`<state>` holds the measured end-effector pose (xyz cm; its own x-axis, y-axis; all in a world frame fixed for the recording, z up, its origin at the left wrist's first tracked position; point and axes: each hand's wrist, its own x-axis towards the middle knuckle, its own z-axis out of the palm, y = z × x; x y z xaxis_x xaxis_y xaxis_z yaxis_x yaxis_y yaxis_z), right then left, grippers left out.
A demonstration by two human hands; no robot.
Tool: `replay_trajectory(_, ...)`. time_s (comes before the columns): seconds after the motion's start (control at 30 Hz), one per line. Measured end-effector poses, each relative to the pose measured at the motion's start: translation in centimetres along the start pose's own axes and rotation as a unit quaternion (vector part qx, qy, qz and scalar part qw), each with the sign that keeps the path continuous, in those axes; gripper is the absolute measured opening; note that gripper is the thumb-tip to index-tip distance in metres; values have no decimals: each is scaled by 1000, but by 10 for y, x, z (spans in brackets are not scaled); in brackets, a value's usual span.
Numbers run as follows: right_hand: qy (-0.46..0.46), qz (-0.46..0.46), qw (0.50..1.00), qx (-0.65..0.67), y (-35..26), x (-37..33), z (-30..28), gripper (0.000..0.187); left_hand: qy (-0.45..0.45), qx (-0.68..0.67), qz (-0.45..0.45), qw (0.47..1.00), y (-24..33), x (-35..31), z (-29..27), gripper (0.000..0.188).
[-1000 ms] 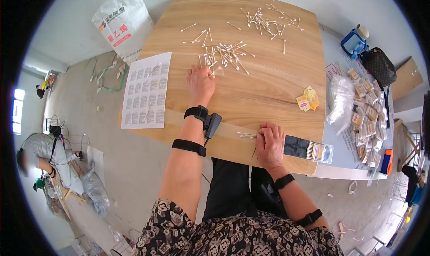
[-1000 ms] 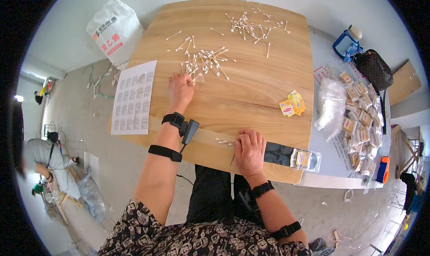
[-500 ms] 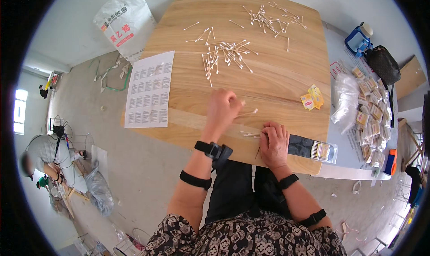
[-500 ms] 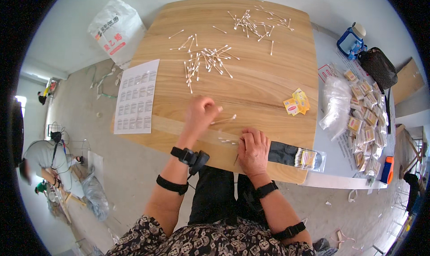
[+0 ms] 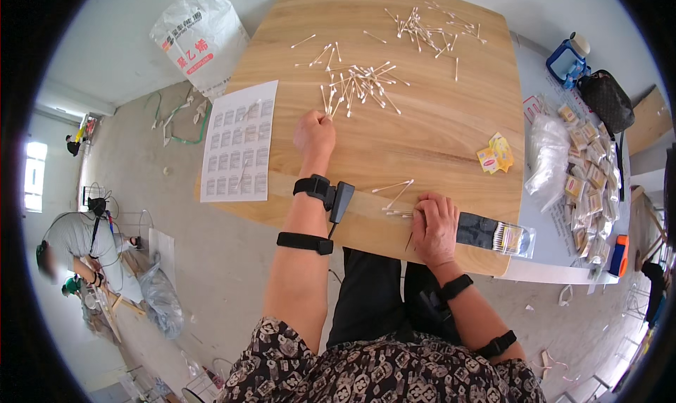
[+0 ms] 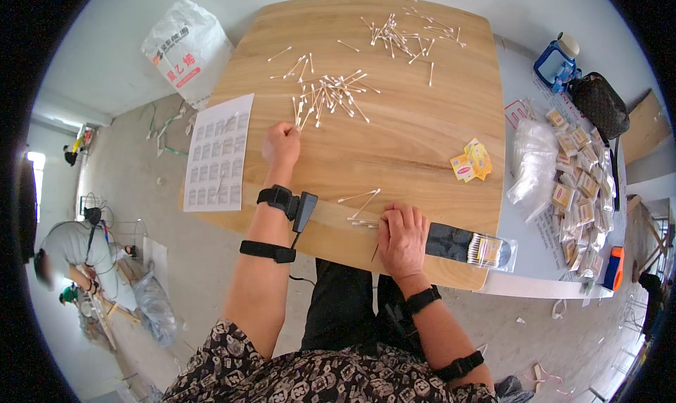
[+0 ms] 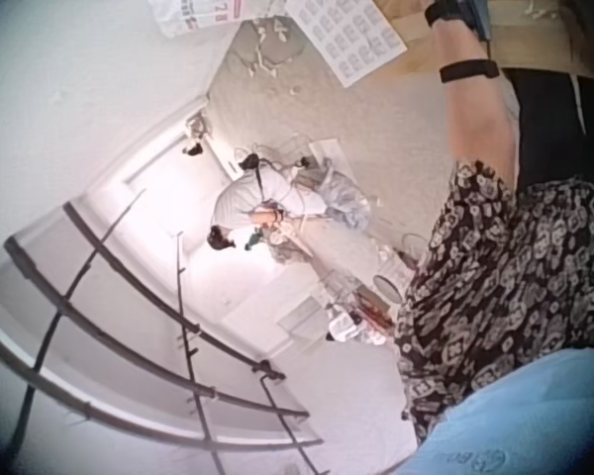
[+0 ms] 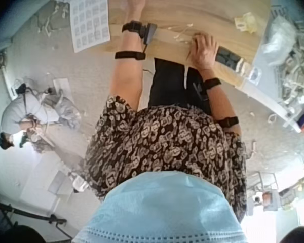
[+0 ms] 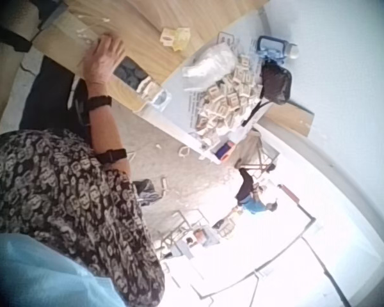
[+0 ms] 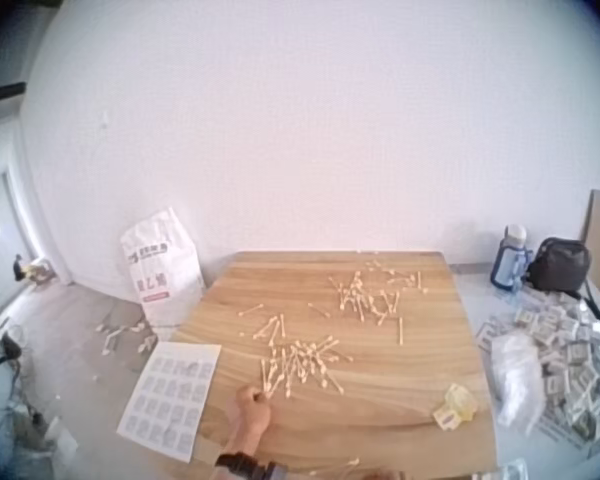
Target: The recorder is seen organizing and packaging cotton swabs into plastic containers and then placing them into larger plastic bags.
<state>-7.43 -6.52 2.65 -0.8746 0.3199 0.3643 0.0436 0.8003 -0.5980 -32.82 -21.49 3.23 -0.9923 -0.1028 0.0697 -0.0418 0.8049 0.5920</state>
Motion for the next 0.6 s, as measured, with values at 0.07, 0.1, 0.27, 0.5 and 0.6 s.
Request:
replay_trajectory(0.07,5,2,1000,-2,3,0,0,9,-3,-20,3,1000,-1,-5,-1,19)
replay_trajectory(0.1,4,0,1000,1,2,0,0,9,-2,-38,5,999,-5,-5,-4,20)
replay_trajectory(0.27,5,-1,1000,-2,0,-1,1,9,-15,-106,15,994,-16,-10,-10,21)
replay_trajectory(0.5,8,1,1000,-5,4,0,0,10,-184,-95,139,968,2,-59,-16,27)
replay_trajectory(0.6,5,3,1000,-6,2,0,0,9,-95,-58,129,985,5,-64,-12,25)
